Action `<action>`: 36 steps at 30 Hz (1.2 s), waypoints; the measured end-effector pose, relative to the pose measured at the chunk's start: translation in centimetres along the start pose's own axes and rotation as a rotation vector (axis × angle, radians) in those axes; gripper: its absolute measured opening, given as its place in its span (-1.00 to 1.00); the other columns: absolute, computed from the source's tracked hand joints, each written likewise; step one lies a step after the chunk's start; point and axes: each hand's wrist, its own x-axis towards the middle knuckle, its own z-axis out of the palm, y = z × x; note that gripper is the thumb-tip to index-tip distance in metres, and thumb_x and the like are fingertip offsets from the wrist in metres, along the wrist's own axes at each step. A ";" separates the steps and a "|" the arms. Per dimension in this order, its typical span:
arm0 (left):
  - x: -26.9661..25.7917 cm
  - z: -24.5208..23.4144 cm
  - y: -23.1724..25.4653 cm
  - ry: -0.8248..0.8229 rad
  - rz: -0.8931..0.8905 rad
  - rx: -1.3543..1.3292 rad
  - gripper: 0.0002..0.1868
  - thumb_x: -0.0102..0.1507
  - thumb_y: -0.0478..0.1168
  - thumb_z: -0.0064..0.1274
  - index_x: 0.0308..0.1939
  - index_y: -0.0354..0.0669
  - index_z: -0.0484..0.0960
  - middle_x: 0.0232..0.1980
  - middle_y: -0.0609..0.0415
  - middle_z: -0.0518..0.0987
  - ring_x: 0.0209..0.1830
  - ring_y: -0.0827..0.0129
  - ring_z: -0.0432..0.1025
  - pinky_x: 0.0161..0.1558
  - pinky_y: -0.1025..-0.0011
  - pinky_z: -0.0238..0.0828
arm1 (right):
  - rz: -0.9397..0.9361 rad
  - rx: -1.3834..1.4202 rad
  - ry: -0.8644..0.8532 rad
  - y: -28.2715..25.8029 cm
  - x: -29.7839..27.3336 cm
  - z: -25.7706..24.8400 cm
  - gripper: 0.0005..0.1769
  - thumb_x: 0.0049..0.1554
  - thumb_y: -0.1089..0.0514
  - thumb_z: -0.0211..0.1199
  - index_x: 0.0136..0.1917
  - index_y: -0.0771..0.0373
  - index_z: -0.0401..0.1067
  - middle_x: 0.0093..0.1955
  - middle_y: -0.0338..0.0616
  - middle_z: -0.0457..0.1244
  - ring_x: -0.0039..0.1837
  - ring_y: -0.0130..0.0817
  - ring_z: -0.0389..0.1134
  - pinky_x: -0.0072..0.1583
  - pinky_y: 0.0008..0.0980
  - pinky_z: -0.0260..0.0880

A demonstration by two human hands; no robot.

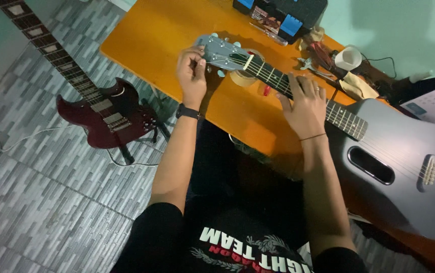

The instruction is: The person strings a silver electric guitar by threading a new string through the bridge and winding it onto the tuning peg at the headstock. They repeat this process for multiple strings, using their hands to pull the string taut and wind it around the tuning post.

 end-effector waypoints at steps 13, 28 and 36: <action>-1.2 0.0 0.0 -0.114 -0.123 0.091 -0.88 0.32 -0.34 -0.03 -0.30 -0.13 0.40 -0.14 0.00 0.46 0.05 0.09 0.46 0.10 0.14 0.41 | -0.268 0.174 0.407 -3.7 -2.8 0.7 -0.86 0.34 0.21 0.19 -0.01 0.29 0.52 -0.03 -0.01 0.34 -0.03 -0.18 0.29 0.05 -0.30 0.26; -1.0 0.4 2.6 -0.123 -0.157 0.264 -0.89 0.41 -0.32 0.01 -0.21 -0.16 0.42 -0.22 0.02 0.41 -0.08 -0.36 0.33 0.01 0.08 0.42 | 0.375 0.210 -0.108 -5.3 -1.8 8.1 -0.72 0.32 0.14 0.12 0.21 0.20 0.55 0.05 0.22 0.41 0.03 0.14 0.50 -0.01 -0.08 0.59; -1.8 0.3 2.6 -0.183 -0.064 0.448 -0.85 0.40 -0.25 0.09 -0.16 -0.12 0.42 -0.22 0.21 0.37 -0.07 0.13 0.39 0.02 0.21 0.40 | 0.424 0.540 0.073 -4.8 -5.3 6.9 -0.81 0.19 0.27 0.26 0.07 0.08 0.54 -0.10 -0.14 0.27 -0.06 -0.05 0.43 -0.14 -0.24 0.50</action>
